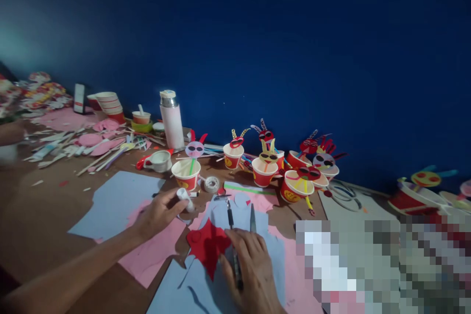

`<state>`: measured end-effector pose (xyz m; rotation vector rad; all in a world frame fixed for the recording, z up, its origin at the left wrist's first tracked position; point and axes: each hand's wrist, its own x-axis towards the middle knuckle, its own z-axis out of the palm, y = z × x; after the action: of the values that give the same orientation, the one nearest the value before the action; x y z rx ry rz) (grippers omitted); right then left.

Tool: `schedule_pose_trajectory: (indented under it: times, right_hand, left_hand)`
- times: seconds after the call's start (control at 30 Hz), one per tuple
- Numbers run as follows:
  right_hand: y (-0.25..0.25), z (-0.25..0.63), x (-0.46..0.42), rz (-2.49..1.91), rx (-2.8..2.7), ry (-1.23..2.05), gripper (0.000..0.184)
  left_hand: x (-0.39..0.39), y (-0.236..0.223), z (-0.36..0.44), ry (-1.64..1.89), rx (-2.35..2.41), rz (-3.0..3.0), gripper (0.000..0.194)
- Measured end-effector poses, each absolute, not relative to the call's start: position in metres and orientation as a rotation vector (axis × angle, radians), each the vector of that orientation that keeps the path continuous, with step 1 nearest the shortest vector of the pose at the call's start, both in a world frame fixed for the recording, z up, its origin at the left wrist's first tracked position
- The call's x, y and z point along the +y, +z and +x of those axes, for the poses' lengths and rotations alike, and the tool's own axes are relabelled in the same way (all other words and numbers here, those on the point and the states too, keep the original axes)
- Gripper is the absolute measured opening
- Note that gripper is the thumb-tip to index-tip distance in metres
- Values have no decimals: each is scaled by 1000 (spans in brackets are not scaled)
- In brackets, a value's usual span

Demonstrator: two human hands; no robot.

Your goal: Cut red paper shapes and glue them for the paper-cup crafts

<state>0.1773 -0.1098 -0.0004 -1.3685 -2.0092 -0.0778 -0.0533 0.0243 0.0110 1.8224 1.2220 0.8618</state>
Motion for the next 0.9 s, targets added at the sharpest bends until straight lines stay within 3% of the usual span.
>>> schedule_pose_trajectory:
  times: [0.13, 0.3, 0.43, 0.63, 0.9]
  right_hand:
    - [-7, 177, -110, -1383, -2014, -102, 56]
    - [-8, 179, -107, -1390, -2019, -165, 57]
    - [-10, 180, -104, -1402, -2014, -206, 49]
    - [-13, 179, -103, -1306, -1859, -111, 22]
    - [-23, 179, -107, -1392, -1648, -28, 15]
  left_hand:
    - [24, 15, -52, 870, 1223, 1732, 25]
    - [22, 22, -51, 804, 1116, 1639, 17]
    - [24, 24, -53, 810, 1011, 1561, 19]
    - [26, 23, -57, 792, 868, 1489, 24]
    - [25, 18, -58, 723, 803, 1494, 28]
